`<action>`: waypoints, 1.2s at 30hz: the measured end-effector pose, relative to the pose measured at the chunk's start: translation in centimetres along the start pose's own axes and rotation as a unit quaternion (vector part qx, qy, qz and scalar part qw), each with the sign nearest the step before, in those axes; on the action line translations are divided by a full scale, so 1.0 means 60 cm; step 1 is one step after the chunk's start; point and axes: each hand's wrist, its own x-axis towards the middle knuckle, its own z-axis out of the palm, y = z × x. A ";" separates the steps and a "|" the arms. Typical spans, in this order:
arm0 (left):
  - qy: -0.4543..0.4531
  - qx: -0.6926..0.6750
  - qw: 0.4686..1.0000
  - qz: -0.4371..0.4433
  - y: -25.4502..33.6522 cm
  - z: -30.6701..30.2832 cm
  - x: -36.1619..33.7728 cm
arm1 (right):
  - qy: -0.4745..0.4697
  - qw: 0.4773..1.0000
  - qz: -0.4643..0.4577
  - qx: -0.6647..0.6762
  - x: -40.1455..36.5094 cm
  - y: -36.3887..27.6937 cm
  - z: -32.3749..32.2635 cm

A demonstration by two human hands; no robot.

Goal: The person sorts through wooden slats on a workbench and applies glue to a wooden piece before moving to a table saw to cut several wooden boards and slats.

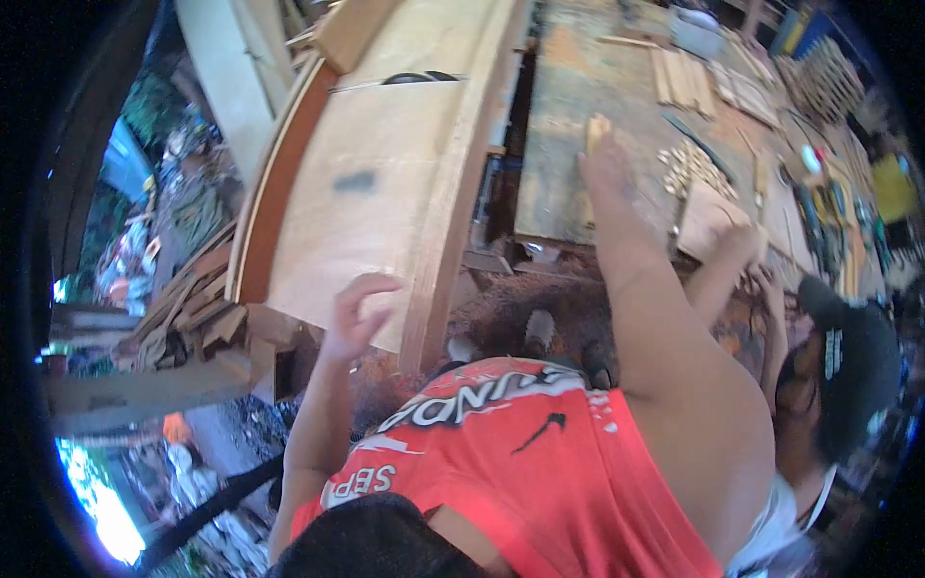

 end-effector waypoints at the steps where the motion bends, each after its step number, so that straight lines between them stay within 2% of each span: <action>1: 0.020 -0.005 0.999 -0.024 -0.004 -0.021 -0.030 | -0.025 1.000 0.014 -0.001 0.008 0.006 0.005; 2: 0.044 -0.010 0.998 -0.049 -0.009 -0.039 -0.059 | -0.017 1.000 0.022 -0.010 0.005 0.014 0.002; 4: 0.065 -0.030 0.996 -0.061 -0.028 -0.073 -0.112 | -0.080 0.996 0.037 -0.021 0.008 0.007 0.007; 5: 0.085 -0.039 0.992 -0.084 -0.036 -0.089 -0.141 | -0.073 0.996 0.037 -0.023 0.019 0.015 0.026; 6: 0.086 -0.042 0.992 -0.079 -0.044 -0.105 -0.170 | -0.091 0.962 0.023 0.256 0.037 0.041 0.056; 7: 0.097 -0.020 0.992 -0.082 -0.054 -0.122 -0.202 | -0.102 0.851 0.004 0.515 0.037 0.042 0.068; 8: 0.110 0.000 0.990 -0.085 -0.066 -0.140 -0.235 | -0.097 0.853 -0.003 0.513 0.012 0.016 0.042; 10: 0.126 -0.018 0.987 -0.093 -0.101 -0.169 -0.322 | -0.173 0.725 -0.056 0.664 -0.080 -0.044 -0.047; 11: 0.159 -0.049 0.980 -0.112 -0.122 -0.181 -0.368 | -0.171 0.728 -0.059 0.662 -0.123 -0.076 -0.076; 13: 0.215 -0.111 0.961 -0.136 -0.156 -0.202 -0.457 | -0.272 0.657 -0.156 0.685 -0.202 -0.139 -0.123; 16: 0.280 -0.170 0.929 -0.172 -0.185 -0.236 -0.572 | -0.294 0.644 -0.219 0.671 -0.316 -0.239 -0.156; 20: 0.300 -0.172 0.925 -0.159 -0.217 -0.310 -0.633 | -0.314 0.638 -0.286 0.642 -0.417 -0.348 -0.157; 21: 0.290 -0.177 0.928 -0.155 -0.220 -0.329 -0.631 | -0.307 0.650 -0.265 0.643 -0.444 -0.374 -0.157; 25: 0.269 -0.199 0.936 -0.111 -0.238 -0.386 -0.579 | -0.341 0.639 -0.287 0.627 -0.468 -0.441 -0.115; 28: 0.240 -0.223 0.942 -0.079 -0.282 -0.425 -0.534 | -0.354 0.654 -0.288 0.604 -0.467 -0.493 -0.075; 31: 0.213 -0.204 0.951 -0.098 -0.313 -0.472 -0.496 | -0.360 0.676 -0.271 0.583 -0.460 -0.539 -0.025; 33: 0.214 -0.198 0.951 -0.103 -0.324 -0.508 -0.473 | -0.362 0.698 -0.181 0.591 -0.456 -0.577 0.020; 34: 0.211 -0.193 0.953 -0.101 -0.330 -0.531 -0.465 | -0.364 0.695 -0.176 0.594 -0.459 -0.600 0.042; 36: 0.226 -0.195 0.946 -0.125 -0.343 -0.567 -0.447 | -0.247 0.866 -0.135 0.413 -0.462 -0.636 0.073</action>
